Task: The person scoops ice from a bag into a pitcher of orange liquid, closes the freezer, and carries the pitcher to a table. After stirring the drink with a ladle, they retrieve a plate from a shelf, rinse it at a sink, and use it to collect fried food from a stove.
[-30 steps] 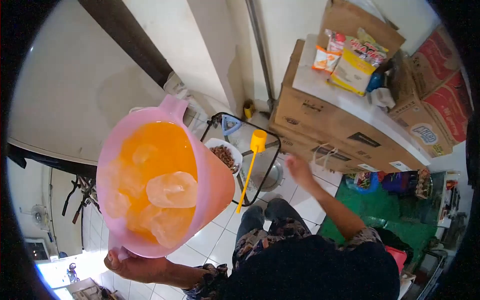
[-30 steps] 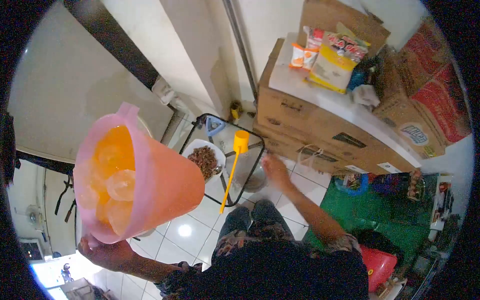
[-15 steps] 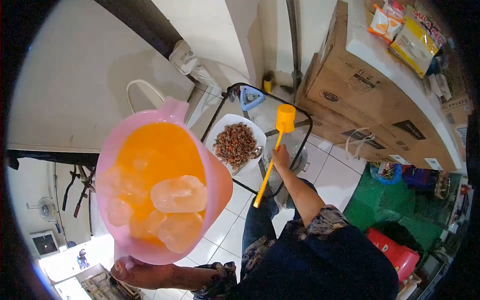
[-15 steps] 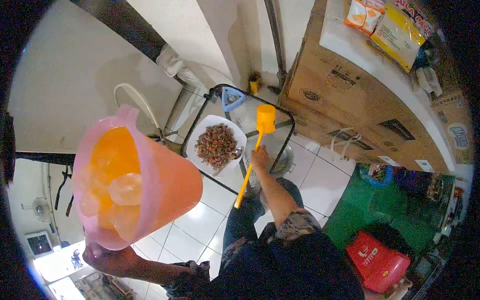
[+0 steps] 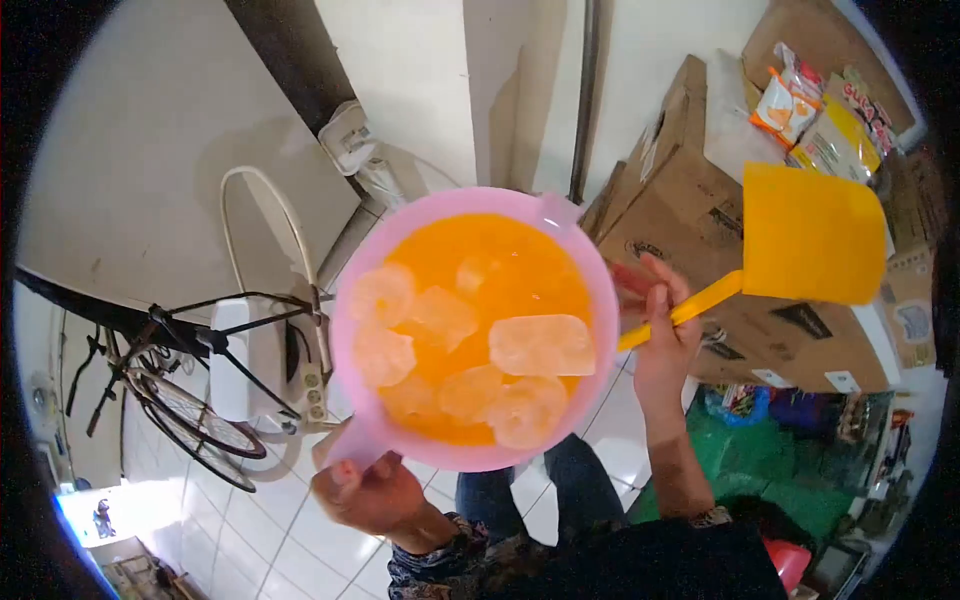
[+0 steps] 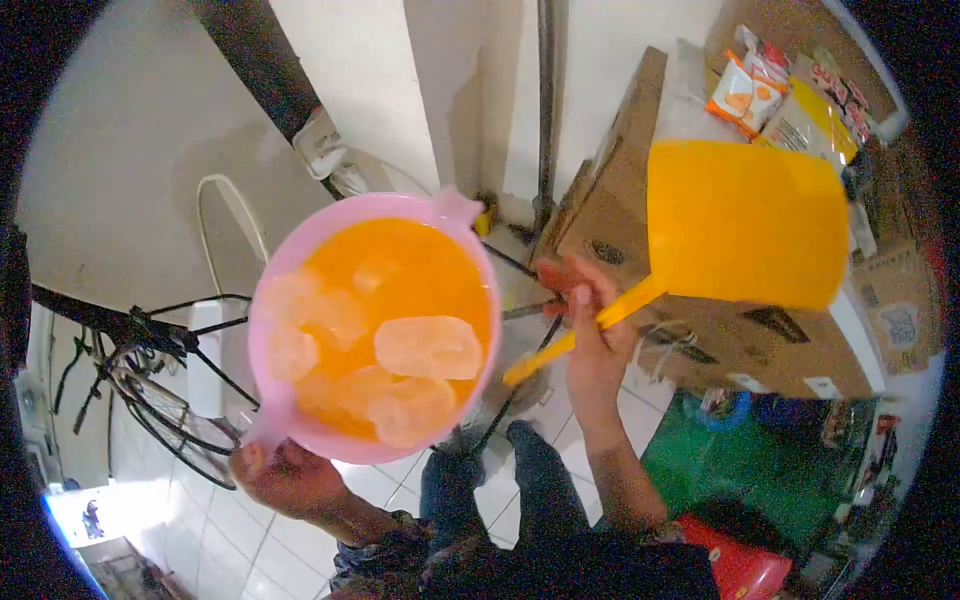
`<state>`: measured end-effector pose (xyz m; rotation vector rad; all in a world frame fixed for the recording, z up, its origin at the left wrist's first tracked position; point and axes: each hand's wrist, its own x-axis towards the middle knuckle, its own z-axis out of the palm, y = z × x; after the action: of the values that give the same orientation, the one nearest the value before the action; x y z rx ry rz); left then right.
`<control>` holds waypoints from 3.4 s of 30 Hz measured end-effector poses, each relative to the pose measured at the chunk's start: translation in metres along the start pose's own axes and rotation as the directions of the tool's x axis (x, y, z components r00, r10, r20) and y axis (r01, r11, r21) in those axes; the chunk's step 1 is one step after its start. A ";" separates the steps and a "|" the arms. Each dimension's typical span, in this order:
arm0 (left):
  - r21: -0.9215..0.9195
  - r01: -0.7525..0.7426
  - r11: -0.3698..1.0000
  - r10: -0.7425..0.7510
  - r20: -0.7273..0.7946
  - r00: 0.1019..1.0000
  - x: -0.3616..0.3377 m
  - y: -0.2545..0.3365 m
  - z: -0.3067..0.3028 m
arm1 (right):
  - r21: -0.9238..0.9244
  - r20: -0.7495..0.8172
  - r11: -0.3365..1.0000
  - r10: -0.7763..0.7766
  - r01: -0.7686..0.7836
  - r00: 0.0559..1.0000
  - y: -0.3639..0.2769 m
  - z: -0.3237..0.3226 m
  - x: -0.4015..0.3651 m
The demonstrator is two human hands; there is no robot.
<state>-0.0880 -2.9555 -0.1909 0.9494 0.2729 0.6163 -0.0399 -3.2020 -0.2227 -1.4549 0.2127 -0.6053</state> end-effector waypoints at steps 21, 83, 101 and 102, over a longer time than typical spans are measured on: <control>0.299 0.099 0.949 -0.244 0.498 0.832 -0.007 -0.207 -0.001 | 0.460 0.172 0.886 -0.022 -0.060 0.985 0.139 -0.039 0.046; 0.688 0.330 0.646 -0.639 0.251 0.727 0.033 -0.226 -0.016 | -0.741 0.453 0.605 0.128 0.292 0.882 0.073 -0.013 0.006; 0.623 0.389 0.679 -0.635 0.233 0.736 0.034 -0.225 -0.010 | -0.783 0.348 0.583 0.123 0.216 0.929 0.061 -0.011 0.002; 0.609 0.390 0.691 -0.629 0.238 0.741 0.033 -0.224 -0.010 | -0.784 0.352 0.582 0.126 0.218 0.928 0.056 -0.009 0.000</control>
<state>0.0162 -3.0250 -0.3802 1.4361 0.3037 -0.2460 -0.0304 -3.2097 -0.2782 -2.4722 0.1521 -0.2313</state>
